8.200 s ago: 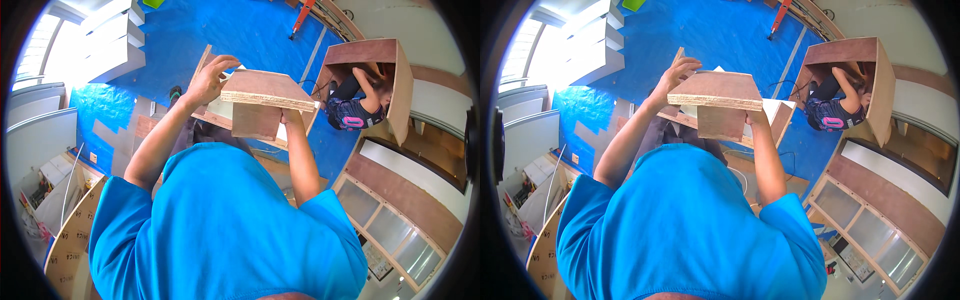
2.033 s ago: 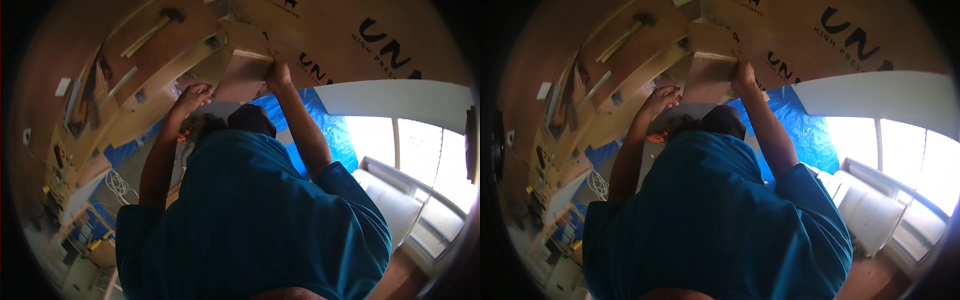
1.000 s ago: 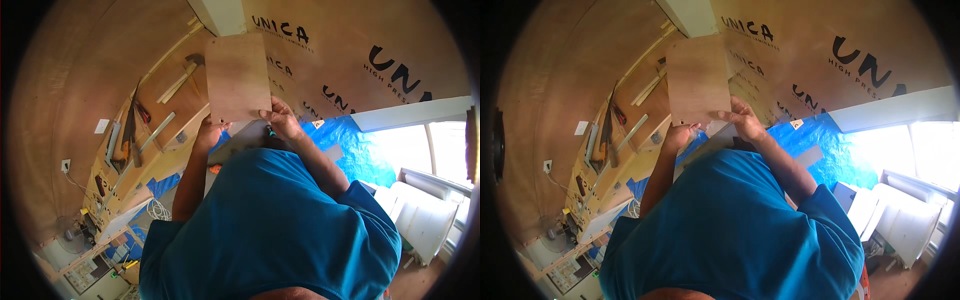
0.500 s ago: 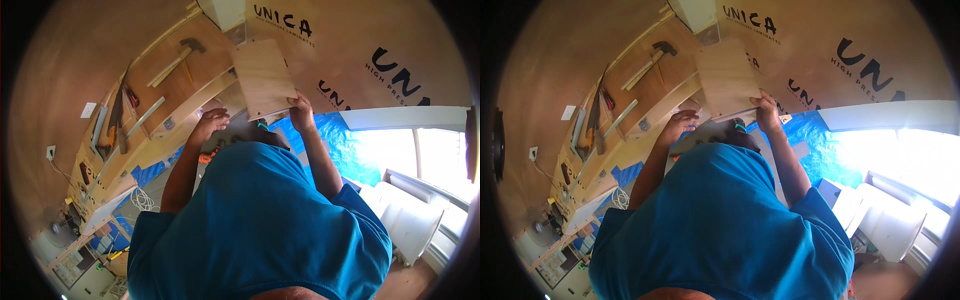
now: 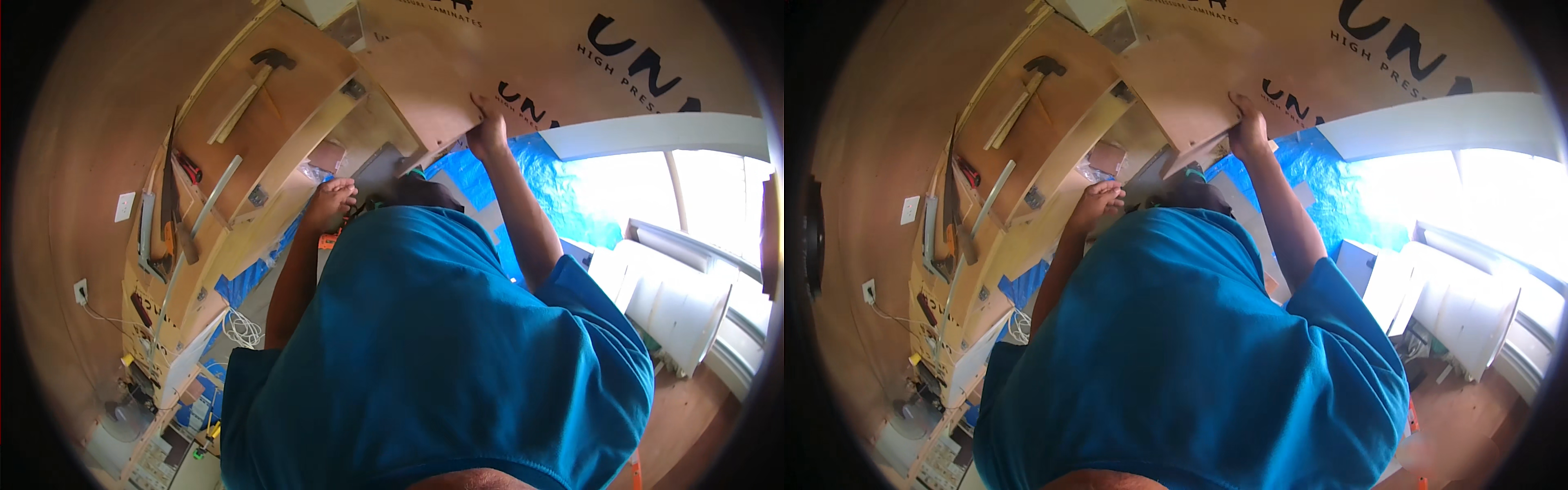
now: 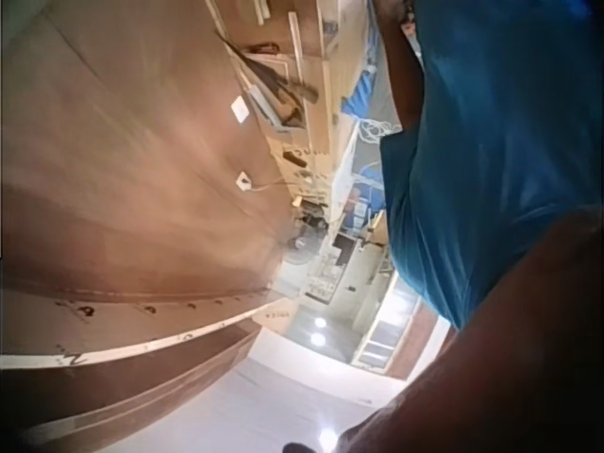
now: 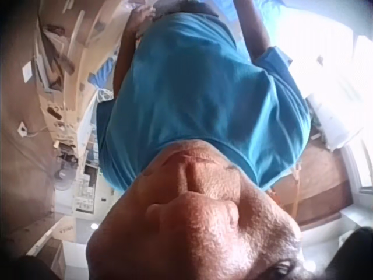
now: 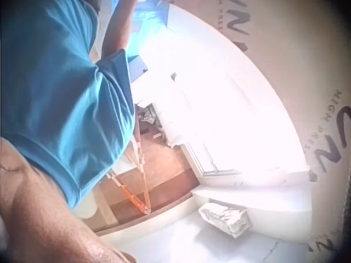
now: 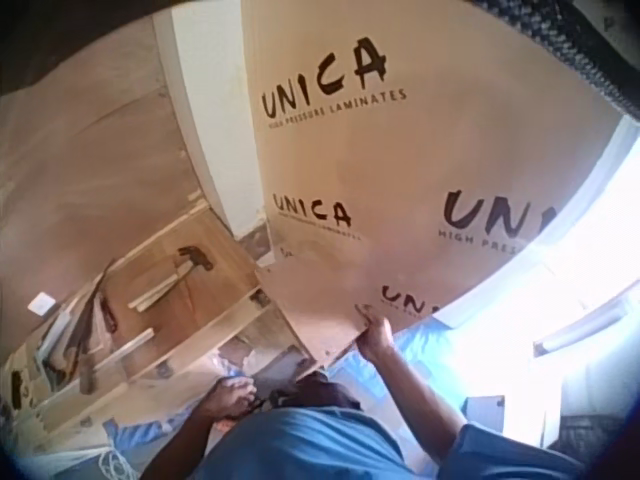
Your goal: The person assembles wooden cabinet components by drilling a pilot hole, aligning several plywood pieces, and applying glue to join them at a corner.
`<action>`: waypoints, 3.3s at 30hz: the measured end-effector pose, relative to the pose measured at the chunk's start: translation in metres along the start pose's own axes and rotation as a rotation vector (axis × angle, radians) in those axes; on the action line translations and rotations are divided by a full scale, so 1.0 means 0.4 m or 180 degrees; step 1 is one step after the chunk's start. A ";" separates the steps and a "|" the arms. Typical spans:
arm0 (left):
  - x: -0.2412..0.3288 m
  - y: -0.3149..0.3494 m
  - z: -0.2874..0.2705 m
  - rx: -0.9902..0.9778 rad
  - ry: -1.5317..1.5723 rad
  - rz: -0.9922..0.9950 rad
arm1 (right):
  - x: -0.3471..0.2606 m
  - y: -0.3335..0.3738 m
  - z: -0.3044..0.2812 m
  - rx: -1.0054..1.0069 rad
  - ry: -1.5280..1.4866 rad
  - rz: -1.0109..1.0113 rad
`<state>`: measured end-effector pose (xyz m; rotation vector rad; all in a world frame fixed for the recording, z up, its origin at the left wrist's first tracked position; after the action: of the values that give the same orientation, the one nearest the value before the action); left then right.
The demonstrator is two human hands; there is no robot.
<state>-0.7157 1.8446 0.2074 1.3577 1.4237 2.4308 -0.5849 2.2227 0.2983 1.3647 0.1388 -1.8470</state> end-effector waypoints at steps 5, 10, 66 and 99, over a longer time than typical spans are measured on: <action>0.048 -0.033 0.026 -0.0188 0.0052 0.0166 | -0.015 -0.043 0.075 0.0085 0.0228 0.0100; 0.071 -0.035 0.039 -0.0280 0.0145 0.0220 | -0.010 -0.095 0.100 0.0117 0.0434 0.0124; 0.499 -0.398 0.183 -0.0324 0.2244 0.1074 | -0.026 -0.312 0.254 -0.0386 0.2298 -0.0612; 0.629 -0.566 0.119 0.0121 0.1544 0.0491 | 0.228 -0.515 0.394 -0.0255 0.1685 0.0677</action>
<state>-0.9268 2.1128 0.2238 0.9487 1.4975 2.9978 -0.8455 2.2273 0.2118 1.7117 0.3216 -1.2624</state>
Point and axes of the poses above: each hand's wrist, its own y-axis away from the middle knuckle, its own z-axis out of the palm, x = y × z, the point moved 7 cm from there along -y, towards the middle knuckle, and after that the axes turned 15 degrees about y, right-handed, at the moved point
